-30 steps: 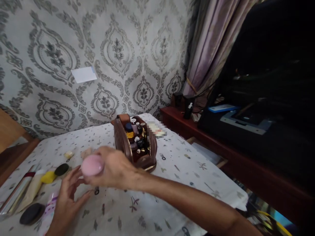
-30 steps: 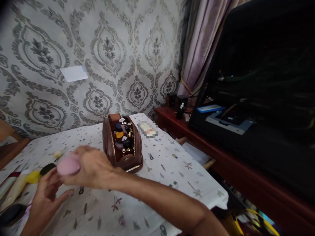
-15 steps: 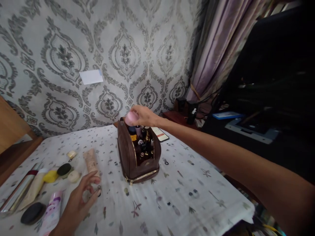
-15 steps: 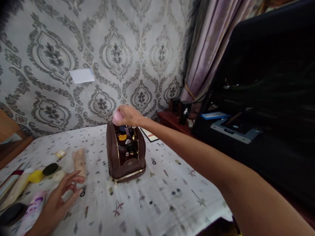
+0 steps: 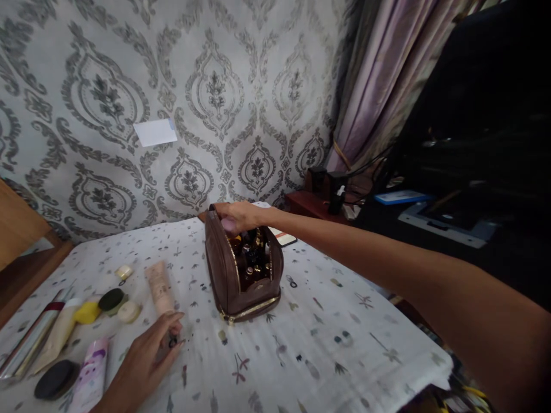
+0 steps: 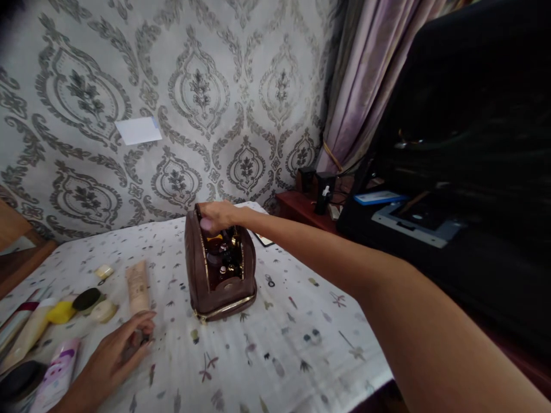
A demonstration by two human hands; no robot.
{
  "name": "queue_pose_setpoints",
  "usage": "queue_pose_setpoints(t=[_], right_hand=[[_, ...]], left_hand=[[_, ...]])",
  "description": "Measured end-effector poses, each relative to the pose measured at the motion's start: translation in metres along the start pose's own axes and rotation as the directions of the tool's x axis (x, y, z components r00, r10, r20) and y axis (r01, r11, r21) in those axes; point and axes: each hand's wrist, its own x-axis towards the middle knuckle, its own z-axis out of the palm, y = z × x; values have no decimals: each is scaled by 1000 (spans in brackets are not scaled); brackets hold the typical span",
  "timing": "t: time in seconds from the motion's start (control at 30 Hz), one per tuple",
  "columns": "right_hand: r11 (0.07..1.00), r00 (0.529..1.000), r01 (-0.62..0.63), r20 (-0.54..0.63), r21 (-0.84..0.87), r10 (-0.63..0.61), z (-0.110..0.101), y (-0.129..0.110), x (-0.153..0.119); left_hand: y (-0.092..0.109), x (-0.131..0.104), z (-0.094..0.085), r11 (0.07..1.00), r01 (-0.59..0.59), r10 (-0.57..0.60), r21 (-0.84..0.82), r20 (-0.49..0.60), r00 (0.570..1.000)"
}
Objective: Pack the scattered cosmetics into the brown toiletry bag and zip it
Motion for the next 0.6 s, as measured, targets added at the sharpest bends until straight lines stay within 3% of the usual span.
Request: queue_pose_setpoints(t=[0.1, 0.6], right_hand=[[995, 991, 89, 108, -45, -83, -2, 2, 0], [982, 987, 24, 162, -185, 7, 2, 6, 11]], left_hand=[[-2, -1, 0, 1000, -14, 13, 8, 13, 1000], [10, 5, -5, 986, -157, 159, 51, -30, 987]])
